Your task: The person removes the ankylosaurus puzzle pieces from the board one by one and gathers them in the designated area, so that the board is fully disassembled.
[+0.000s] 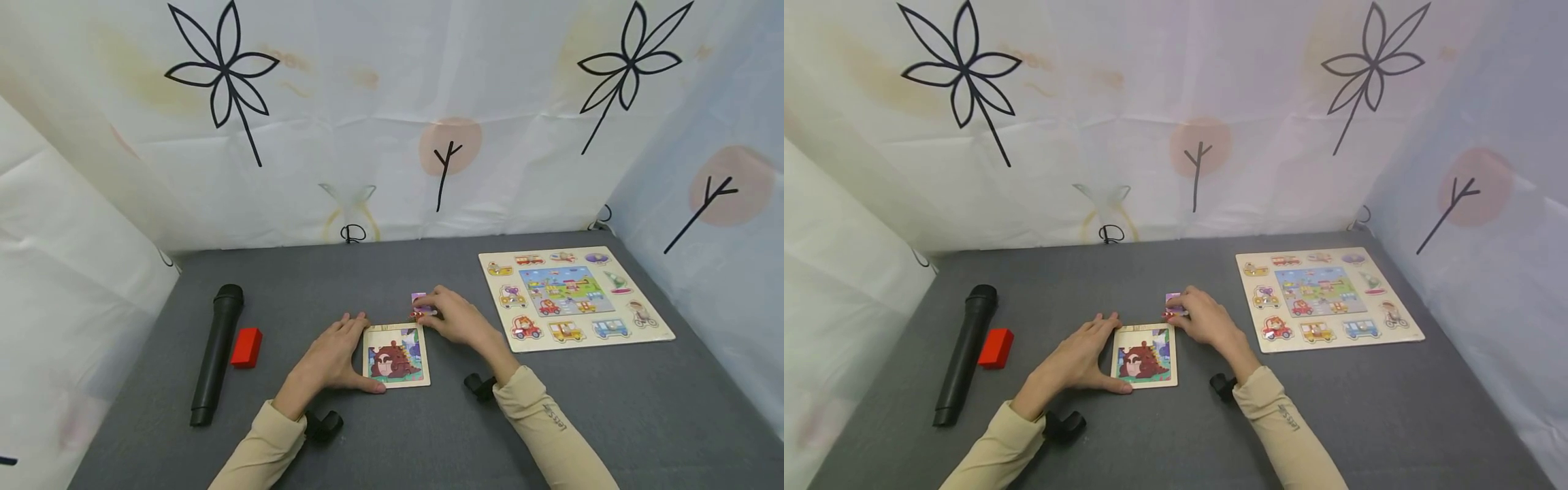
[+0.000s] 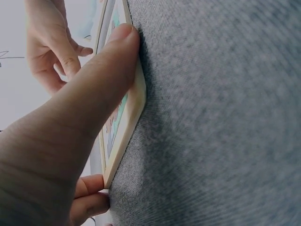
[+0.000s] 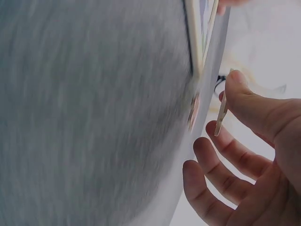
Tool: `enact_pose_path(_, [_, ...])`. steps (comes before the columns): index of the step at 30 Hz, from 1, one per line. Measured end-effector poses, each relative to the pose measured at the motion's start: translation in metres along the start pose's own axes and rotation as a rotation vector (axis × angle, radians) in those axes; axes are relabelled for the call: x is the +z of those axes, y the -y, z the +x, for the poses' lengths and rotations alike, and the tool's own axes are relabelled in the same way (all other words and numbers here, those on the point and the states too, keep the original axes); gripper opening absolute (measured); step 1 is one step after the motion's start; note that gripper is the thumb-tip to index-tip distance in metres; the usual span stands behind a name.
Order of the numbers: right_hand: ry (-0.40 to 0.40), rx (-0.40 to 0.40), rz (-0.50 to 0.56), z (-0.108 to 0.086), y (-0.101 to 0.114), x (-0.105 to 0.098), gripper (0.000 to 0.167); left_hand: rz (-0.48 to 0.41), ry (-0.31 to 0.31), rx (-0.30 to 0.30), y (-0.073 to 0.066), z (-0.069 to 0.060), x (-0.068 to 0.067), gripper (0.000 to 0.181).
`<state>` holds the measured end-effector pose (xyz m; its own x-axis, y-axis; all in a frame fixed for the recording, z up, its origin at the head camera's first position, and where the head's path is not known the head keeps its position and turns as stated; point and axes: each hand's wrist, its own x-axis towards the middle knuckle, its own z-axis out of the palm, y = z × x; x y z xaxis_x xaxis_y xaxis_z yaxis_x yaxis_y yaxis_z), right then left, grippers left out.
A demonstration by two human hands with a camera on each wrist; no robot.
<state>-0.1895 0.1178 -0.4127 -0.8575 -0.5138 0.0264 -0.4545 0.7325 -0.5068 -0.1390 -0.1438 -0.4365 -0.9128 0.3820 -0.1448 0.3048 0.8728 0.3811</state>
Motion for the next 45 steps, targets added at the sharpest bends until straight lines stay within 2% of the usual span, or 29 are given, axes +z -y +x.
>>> enact_pose_path(7, [-0.036, 0.051, -0.043, 0.001, -0.022, -0.013, 0.033, 0.002, -0.003, 0.006, 0.0, 0.0, 0.0, 0.116])
enact_pose_path(15, [-0.063, 0.064, -0.087, 0.005, -0.038, -0.013, 0.031, -0.001, 0.003, -0.001, 0.0, -0.001, 0.0, 0.116])
enact_pose_path(29, [-0.067, 0.175, -0.127, 0.015, -0.034, -0.005, 0.033, 0.012, 0.005, -0.002, 0.001, 0.0, 0.0, 0.116])
enact_pose_path(45, [-0.068, 0.188, -0.103, 0.015, -0.031, -0.005, 0.035, 0.004, 0.009, -0.002, 0.001, 0.0, 0.0, 0.116])
